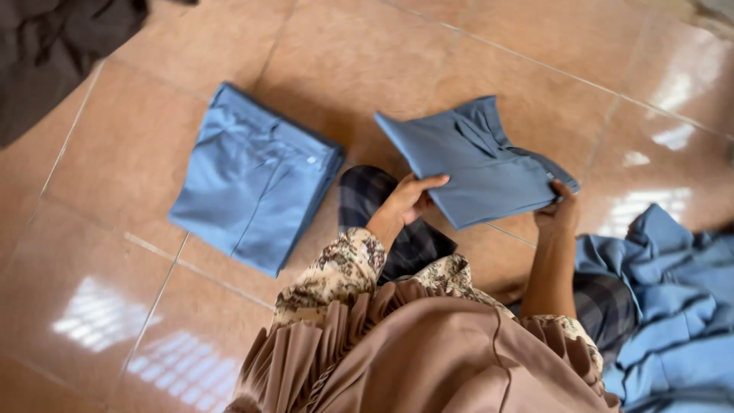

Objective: A person sitting on a tiled floor is folding blue trousers from a large pile and placing them into organized stacks.

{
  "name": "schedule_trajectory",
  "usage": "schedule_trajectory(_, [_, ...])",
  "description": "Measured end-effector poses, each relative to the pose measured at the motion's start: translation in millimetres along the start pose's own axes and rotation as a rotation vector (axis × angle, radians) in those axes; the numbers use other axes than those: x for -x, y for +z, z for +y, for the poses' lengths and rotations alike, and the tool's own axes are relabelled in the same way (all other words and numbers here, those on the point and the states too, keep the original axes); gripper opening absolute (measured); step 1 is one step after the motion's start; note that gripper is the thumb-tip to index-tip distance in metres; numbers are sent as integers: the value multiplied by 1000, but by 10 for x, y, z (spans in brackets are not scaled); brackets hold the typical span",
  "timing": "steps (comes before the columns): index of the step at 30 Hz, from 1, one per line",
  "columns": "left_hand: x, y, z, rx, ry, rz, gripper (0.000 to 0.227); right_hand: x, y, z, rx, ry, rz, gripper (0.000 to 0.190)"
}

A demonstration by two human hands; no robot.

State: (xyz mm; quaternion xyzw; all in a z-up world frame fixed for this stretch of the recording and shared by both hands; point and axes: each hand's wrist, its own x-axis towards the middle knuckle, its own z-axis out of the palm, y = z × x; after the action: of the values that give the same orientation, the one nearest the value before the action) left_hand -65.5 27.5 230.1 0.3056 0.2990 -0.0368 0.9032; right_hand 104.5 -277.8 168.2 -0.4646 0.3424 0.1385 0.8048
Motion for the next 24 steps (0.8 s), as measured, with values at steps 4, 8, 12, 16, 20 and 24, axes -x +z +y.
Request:
schedule_trajectory(4, [289,-290,875,134,231,-29,63,69,1057,-29,153,-108,-217,37])
schedule_trajectory(8, [986,-968,1673,131,439,54,54,672,2447,325,140,-139,-657,35])
schedule_trajectory(12, [2114,-1676,2114,9,639,261,58,1815,3514,963,258,-17,-893,41])
schedule_trajectory(16, [2610,-2552,1705,-6,654,530,77,1672,3691,2274,378,119,-858,51])
schedule_trajectory(20, [2377,-3693,779,21,476,876,83,1455,3176,3342,608,199,-700,75])
schedule_trajectory(24, [2253,-3833,485,78,446,979,86,1411,2928,3483,714,154,-680,76])
